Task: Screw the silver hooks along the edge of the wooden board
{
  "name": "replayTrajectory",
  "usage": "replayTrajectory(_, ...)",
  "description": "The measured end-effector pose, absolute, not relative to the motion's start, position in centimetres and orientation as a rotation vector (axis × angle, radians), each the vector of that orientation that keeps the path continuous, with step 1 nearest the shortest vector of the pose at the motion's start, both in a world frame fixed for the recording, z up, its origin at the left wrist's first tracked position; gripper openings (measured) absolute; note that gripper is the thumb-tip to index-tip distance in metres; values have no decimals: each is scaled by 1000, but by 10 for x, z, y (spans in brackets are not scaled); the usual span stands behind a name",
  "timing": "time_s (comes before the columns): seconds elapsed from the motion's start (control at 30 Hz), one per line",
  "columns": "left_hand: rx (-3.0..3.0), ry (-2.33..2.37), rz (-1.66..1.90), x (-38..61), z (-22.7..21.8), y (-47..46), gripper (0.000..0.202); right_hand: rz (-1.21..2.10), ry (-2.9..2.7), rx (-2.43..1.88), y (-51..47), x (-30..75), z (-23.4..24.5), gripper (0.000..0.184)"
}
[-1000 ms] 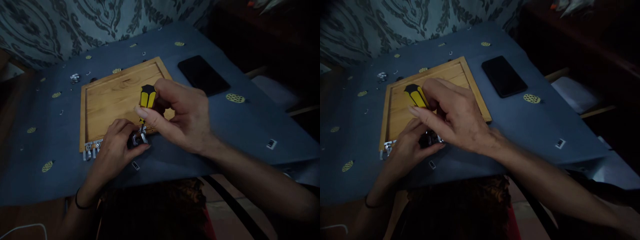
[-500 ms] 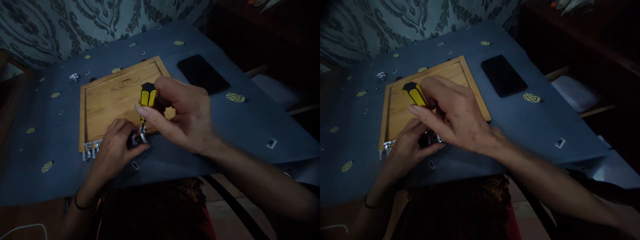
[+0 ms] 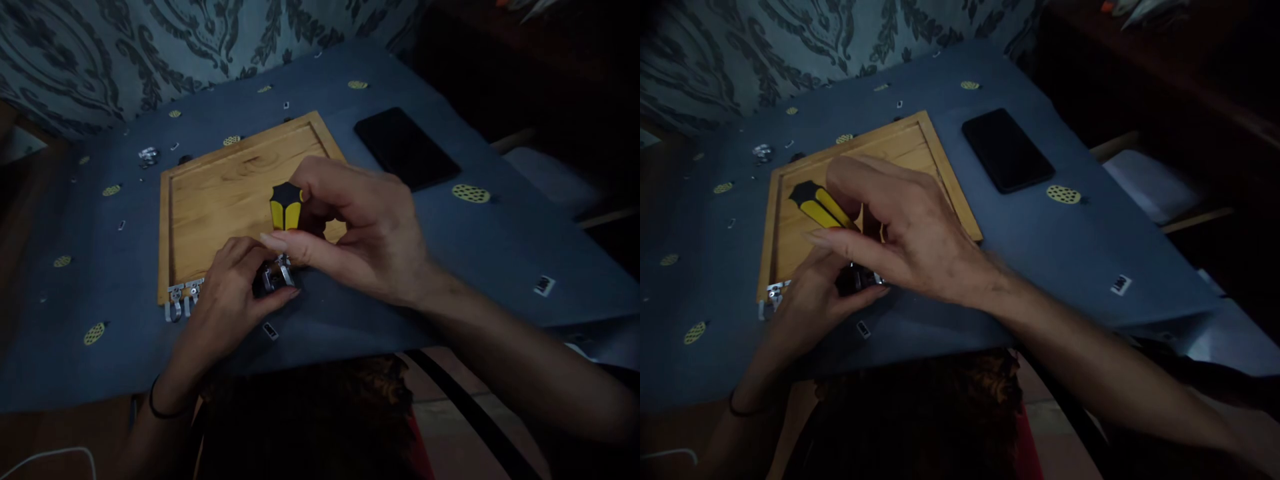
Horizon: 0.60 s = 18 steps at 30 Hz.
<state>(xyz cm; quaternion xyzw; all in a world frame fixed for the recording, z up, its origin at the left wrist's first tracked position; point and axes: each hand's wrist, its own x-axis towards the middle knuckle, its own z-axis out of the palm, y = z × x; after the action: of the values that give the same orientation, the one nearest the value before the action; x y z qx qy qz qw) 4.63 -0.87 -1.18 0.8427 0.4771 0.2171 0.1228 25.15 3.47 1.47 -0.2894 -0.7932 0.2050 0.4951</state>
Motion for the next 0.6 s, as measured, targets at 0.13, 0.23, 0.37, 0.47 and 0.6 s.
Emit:
replayTrajectory(0.13, 2455, 1407, 627, 46, -13, -9, 36, 505, -1910, -705, 34, 248, 13, 34)
replayTrajectory(0.23, 2436, 1406, 623, 46, -14, -9, 36, 428, -1839, -737, 30, 242, 11, 38)
replayTrajectory(0.37, 2448, 1370, 656, 46, -14, -8, 38, 387, -1770, -833, 24, 236, 7, 39)
replayTrajectory(0.47, 2456, 1371, 665, 46, -13, -8, 37, 362, -1757, -837, 21, 236, 7, 38)
replayTrajectory(0.6, 2432, 1376, 637, 47, -11, -9, 29, 356, -1643, -788, 18, 237, 12, 34)
